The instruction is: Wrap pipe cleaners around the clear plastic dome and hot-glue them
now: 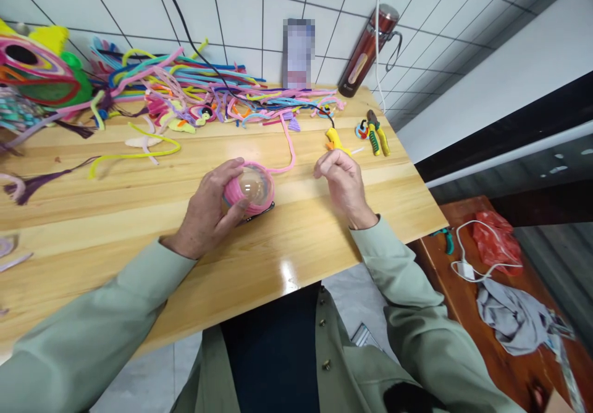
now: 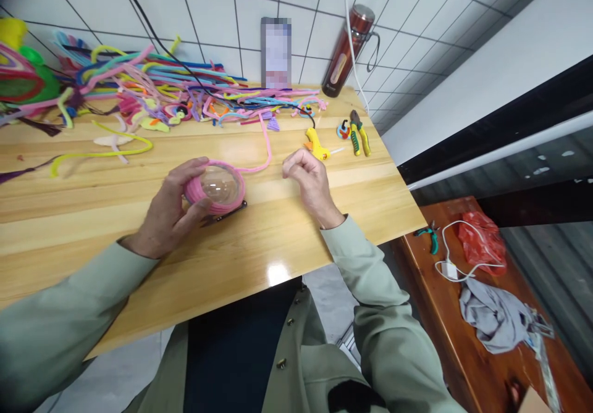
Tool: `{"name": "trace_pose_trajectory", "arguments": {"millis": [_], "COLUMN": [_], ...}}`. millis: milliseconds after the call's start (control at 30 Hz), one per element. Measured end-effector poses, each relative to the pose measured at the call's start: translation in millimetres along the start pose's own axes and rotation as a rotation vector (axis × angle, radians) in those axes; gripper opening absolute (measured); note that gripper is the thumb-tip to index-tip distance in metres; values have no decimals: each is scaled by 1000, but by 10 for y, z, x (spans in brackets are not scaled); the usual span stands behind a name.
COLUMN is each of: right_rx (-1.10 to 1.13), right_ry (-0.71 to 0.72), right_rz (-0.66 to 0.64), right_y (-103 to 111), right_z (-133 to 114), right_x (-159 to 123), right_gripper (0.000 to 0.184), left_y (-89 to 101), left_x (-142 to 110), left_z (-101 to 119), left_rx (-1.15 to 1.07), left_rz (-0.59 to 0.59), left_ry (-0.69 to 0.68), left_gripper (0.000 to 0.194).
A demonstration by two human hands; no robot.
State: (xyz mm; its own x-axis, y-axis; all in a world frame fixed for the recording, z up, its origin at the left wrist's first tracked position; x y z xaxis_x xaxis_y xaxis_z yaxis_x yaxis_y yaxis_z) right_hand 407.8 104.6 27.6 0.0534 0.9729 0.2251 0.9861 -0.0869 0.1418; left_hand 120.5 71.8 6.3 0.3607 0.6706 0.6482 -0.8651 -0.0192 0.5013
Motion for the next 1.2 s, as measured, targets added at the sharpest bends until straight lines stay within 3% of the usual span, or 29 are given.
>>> {"name": "trace_pose_trajectory", "arguments": {"millis": [133, 233, 433, 633, 867, 1200], "right_rx": [14, -91, -321, -385, -396, -309], "right_ry": [-23, 2, 118, 121, 102, 42], "right_rz": [50, 25, -209, -203, -151, -177], "right_y": [92, 82, -450, -786, -932, -944], "right_z": [23, -2, -110, -93, -72, 7], "right_x": [9, -51, -348, -468, -470, -410], "right_gripper": [52, 38, 31, 47, 55, 55], "left_y": [-8, -6, -13, -20, -14, 5], "left_x": [-4, 8, 29, 33, 34, 37], "left_z": [1, 13, -5, -22, -41, -67], "left_rx": [0, -18, -9, 7, -2, -14], "left_rz": [-10, -25, -55, -51, -55, -32], "left_ry": [-19, -14, 30, 34, 38, 44], "left_gripper": [57, 57, 57, 57, 56, 57]}}
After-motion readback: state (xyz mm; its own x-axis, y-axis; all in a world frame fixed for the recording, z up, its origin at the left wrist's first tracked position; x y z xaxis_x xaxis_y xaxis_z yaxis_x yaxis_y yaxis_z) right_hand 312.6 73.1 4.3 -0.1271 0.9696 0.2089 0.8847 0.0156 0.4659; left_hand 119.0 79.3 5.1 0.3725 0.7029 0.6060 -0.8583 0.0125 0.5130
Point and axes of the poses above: each hand's wrist, its own x-axis towards the middle knuckle, its own y-axis out of the back of the hand, z = x × y, the point moved 9 cm from there along x, towards the middle knuckle, and after that the axes turned 3 degrees about -y, right-handed, at the moved point
